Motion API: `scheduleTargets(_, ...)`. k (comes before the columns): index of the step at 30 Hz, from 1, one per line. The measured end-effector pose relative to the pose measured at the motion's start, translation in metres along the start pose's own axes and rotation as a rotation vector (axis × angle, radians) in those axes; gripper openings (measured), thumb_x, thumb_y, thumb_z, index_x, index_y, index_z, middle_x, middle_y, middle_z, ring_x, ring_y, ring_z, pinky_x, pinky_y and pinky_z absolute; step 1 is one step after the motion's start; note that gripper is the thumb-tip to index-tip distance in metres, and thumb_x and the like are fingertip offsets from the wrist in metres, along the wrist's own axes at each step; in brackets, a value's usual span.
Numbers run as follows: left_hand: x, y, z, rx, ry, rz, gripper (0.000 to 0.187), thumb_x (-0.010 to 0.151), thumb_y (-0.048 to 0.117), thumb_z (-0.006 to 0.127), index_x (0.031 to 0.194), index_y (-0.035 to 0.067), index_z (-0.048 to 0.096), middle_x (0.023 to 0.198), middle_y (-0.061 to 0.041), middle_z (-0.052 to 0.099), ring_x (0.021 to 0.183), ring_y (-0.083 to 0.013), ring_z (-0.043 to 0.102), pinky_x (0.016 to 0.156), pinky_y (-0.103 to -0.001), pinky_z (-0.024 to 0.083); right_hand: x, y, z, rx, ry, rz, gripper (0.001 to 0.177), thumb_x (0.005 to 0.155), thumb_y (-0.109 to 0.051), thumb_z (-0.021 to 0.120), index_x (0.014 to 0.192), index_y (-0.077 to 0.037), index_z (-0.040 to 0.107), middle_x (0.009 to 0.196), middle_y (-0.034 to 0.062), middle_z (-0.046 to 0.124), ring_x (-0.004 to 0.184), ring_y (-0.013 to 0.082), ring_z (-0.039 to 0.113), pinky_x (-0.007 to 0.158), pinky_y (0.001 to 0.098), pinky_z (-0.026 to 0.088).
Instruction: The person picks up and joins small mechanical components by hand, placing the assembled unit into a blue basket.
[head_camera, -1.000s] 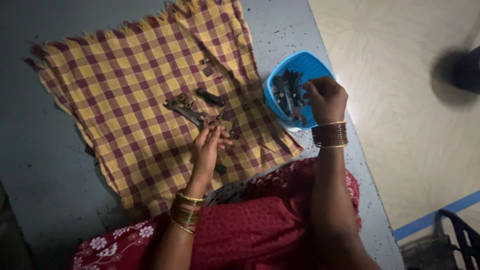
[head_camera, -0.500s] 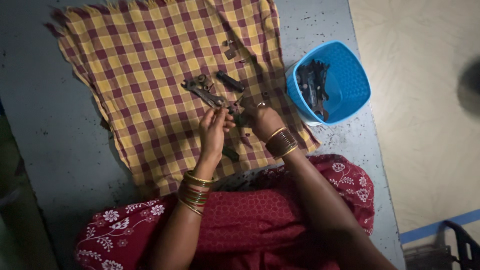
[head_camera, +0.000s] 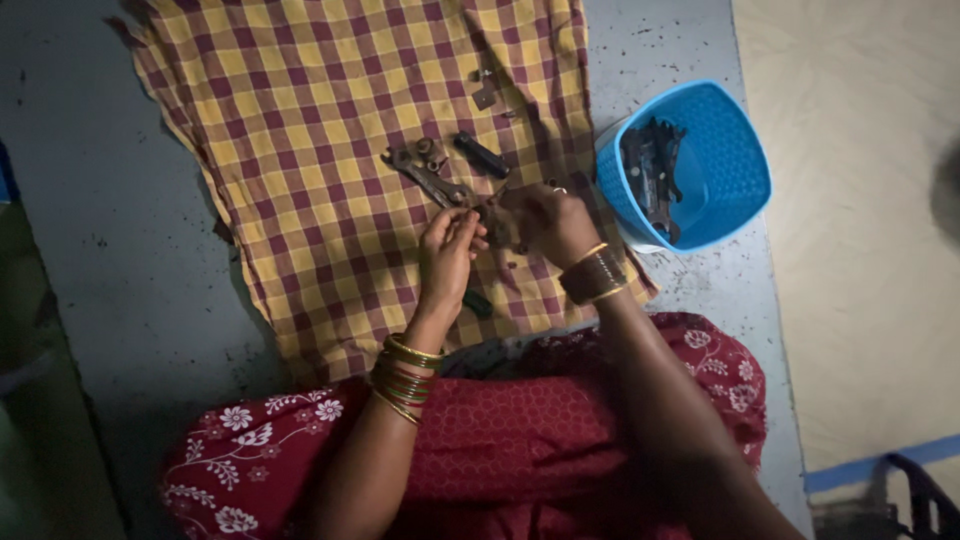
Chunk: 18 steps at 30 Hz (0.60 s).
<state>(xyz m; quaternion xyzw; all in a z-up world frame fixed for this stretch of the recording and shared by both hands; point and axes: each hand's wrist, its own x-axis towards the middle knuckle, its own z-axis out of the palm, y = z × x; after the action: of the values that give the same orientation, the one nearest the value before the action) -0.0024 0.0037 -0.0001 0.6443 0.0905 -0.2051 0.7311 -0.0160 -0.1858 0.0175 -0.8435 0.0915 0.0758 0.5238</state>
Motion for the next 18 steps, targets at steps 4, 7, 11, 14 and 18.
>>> scheduleTargets(4,0.001,0.001,0.004,-0.002,-0.047,0.202,0.012,0.101,0.012,0.063,0.11,0.004,0.067,0.097,0.0,0.07,0.086,-0.0078,0.067,0.076,-0.025,0.056,-0.006,-0.024,-0.001,0.166,-0.01,0.061,0.018,0.096,-0.006,0.07,0.113,-0.002,0.072,0.087,0.0093,0.075,0.069,0.014,0.068,0.058,0.0291,0.055)
scheduleTargets(7,-0.002,0.0,0.008,0.042,-0.052,0.163,0.014,0.1,0.007,0.064,0.114,0.006,0.068,0.094,0.0,0.07,0.083,-0.0074,0.067,0.072,-0.023,0.057,-0.009,-0.026,0.006,0.314,-0.101,0.026,0.021,0.094,-0.004,0.07,0.115,0.0,0.071,0.092,0.0086,0.076,0.076,0.0127,0.071,0.065,0.0276,0.059)
scheduleTargets(11,0.002,-0.003,0.004,0.062,-0.016,0.251,0.017,0.101,0.006,0.068,0.118,0.003,0.071,0.096,-0.004,0.068,0.082,-0.0094,0.062,0.071,-0.023,0.053,-0.012,-0.024,0.008,0.388,-0.161,-0.033,0.025,0.094,-0.004,0.072,0.117,0.006,0.072,0.092,0.012,0.077,0.078,0.0143,0.073,0.069,0.027,0.062)
scheduleTargets(14,0.002,-0.003,0.003,-0.051,-0.056,0.299,0.017,0.101,0.005,0.066,0.117,0.002,0.069,0.104,-0.005,0.07,0.091,-0.0093,0.067,0.078,-0.023,0.058,-0.013,-0.024,0.005,0.249,-0.077,-0.128,0.025,0.093,-0.006,0.074,0.115,0.004,0.073,0.096,0.0124,0.079,0.08,0.0145,0.077,0.07,0.0274,0.066)
scheduleTargets(18,0.002,0.001,0.004,-0.129,-0.077,0.242,0.017,0.101,0.004,0.062,0.116,0.002,0.069,0.105,-0.006,0.072,0.091,-0.0101,0.07,0.074,-0.026,0.062,-0.011,-0.026,0.003,0.333,-0.029,0.044,0.019,0.092,-0.006,0.073,0.11,0.001,0.074,0.095,0.012,0.079,0.075,0.014,0.076,0.066,0.0273,0.064)
